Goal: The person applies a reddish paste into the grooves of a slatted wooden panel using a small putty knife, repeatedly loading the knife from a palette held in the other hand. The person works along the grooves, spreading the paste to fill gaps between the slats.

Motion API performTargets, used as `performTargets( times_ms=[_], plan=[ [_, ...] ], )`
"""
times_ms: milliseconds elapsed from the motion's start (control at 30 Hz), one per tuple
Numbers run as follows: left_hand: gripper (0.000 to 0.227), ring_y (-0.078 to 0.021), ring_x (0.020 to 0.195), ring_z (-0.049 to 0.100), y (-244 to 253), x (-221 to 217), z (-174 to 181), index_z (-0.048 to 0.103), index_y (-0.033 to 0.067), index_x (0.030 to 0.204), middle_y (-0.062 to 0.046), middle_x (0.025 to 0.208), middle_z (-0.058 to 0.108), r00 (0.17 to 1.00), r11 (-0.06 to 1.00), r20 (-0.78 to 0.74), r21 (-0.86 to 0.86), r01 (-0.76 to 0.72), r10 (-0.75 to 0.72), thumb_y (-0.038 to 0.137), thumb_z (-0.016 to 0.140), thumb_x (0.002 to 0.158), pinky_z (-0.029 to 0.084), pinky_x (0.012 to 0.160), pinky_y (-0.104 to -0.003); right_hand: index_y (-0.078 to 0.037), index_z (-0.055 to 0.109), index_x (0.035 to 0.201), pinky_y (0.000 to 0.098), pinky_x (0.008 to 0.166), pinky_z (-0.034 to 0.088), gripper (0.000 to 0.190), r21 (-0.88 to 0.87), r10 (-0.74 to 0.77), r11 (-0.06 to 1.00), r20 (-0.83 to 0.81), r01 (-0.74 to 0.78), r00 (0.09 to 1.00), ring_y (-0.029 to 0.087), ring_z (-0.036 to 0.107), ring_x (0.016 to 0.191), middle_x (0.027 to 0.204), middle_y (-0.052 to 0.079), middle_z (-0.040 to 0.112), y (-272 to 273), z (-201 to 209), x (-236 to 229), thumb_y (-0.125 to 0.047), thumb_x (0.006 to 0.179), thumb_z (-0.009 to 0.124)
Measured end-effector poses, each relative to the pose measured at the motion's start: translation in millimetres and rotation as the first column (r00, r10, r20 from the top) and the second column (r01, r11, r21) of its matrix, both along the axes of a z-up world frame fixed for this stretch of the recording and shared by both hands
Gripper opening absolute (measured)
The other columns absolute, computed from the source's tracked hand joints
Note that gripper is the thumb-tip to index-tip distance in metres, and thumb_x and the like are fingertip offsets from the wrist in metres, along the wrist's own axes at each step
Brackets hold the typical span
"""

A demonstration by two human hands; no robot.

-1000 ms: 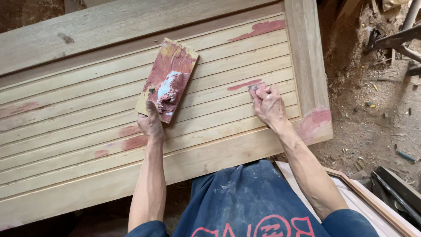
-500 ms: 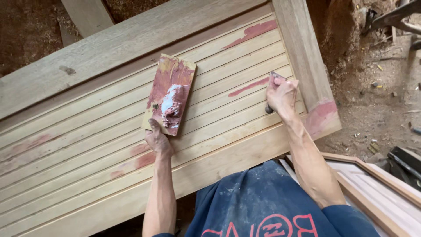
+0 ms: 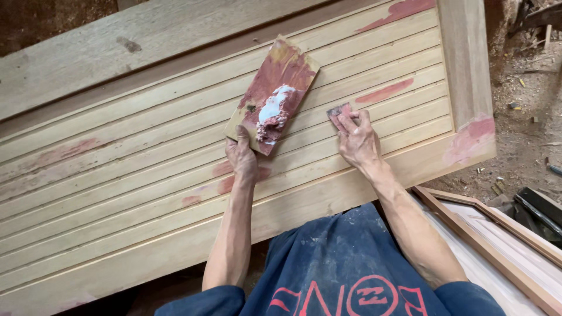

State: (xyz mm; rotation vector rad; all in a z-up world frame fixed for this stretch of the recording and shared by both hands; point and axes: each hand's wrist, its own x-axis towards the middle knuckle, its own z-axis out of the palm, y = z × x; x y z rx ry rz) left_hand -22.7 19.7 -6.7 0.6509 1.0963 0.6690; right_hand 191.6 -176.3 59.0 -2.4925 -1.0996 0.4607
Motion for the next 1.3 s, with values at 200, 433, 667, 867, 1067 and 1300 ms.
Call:
performTargets(
  times_ms=[200, 433, 667, 867, 1067, 1300],
  plan=[
    [0.06, -0.0142, 0.092, 0.063, 0, -5, 1, 0.065, 0.0042, 0.123, -0.005, 0.103, 0.073, 0.94, 0.973, -0.296, 0.103, 0.209, -0.17, 0.057, 0.063, 0.094, 0.055, 0.081, -0.033, -0.007, 0.075, 0.121, 0.0448, 0.077, 0.061, 0.033, -0.016, -0.005, 1.0, 0.008, 0.005, 1.0, 0.037, 0.069, 0.09, 0.117, 0.021, 0.056, 19, 14, -12, -0.002, 0.089, 0.069],
    [0.066, -0.0173, 0.09, 0.065, 6, -1, 26, 0.065, 0.005, 0.123, -0.007, 0.101, 0.073, 0.901, 0.964, -0.39, 0.1, 0.245, -0.189, 0.063, 0.06, 0.092, 0.054, 0.079, -0.035, -0.005, 0.075, 0.117, 0.0451, 0.076, 0.06, 0.03, -0.015, -0.021, 1.0, 0.032, 0.022, 0.999, 0.037, 0.069, 0.088, 0.114, 0.022, 0.057, 19, 9, -16, -0.003, 0.088, 0.069],
    [0.065, -0.0148, 0.093, 0.065, 5, 2, 22, 0.067, 0.0037, 0.122, -0.005, 0.103, 0.074, 0.924, 0.961, -0.338, 0.145, 0.237, -0.177, 0.062, 0.061, 0.094, 0.054, 0.083, -0.033, -0.011, 0.079, 0.118, 0.0471, 0.077, 0.059, 0.034, -0.174, -0.043, 0.984, 0.002, 0.043, 0.999, 0.037, 0.07, 0.088, 0.109, 0.02, 0.058, 9, 20, 14, -0.006, 0.088, 0.067],
    [0.062, -0.012, 0.093, 0.064, 1, 0, 14, 0.065, 0.0042, 0.124, -0.003, 0.104, 0.073, 0.943, 0.967, -0.296, 0.153, 0.205, -0.153, 0.058, 0.062, 0.094, 0.053, 0.082, -0.03, -0.008, 0.078, 0.113, 0.0469, 0.074, 0.059, 0.031, -0.13, -0.02, 0.991, 0.066, 0.029, 0.998, 0.037, 0.069, 0.088, 0.111, 0.018, 0.06, -14, 26, 34, -0.01, 0.084, 0.068],
    [0.056, -0.011, 0.088, 0.062, 1, 1, 3, 0.068, 0.0012, 0.12, -0.003, 0.101, 0.073, 0.936, 0.969, -0.326, 0.155, 0.193, -0.135, 0.053, 0.063, 0.097, 0.052, 0.078, -0.028, -0.004, 0.076, 0.11, 0.0441, 0.074, 0.058, 0.022, -0.165, -0.323, 0.931, 0.041, 0.326, 0.945, 0.033, 0.067, 0.085, 0.108, 0.025, 0.061, 2, 22, 53, -0.023, 0.103, 0.071],
    [0.053, -0.0106, 0.095, 0.063, 2, -2, -1, 0.062, 0.0023, 0.127, -0.003, 0.112, 0.069, 0.981, 0.983, -0.157, 0.125, 0.136, -0.115, 0.047, 0.065, 0.099, 0.053, 0.084, -0.028, -0.004, 0.078, 0.109, 0.0375, 0.069, 0.057, 0.023, -0.426, -0.455, 0.847, -0.27, 0.319, 0.848, 0.034, 0.07, 0.076, 0.09, 0.03, 0.075, -16, 20, 68, -0.022, 0.106, 0.065]
  ],
)
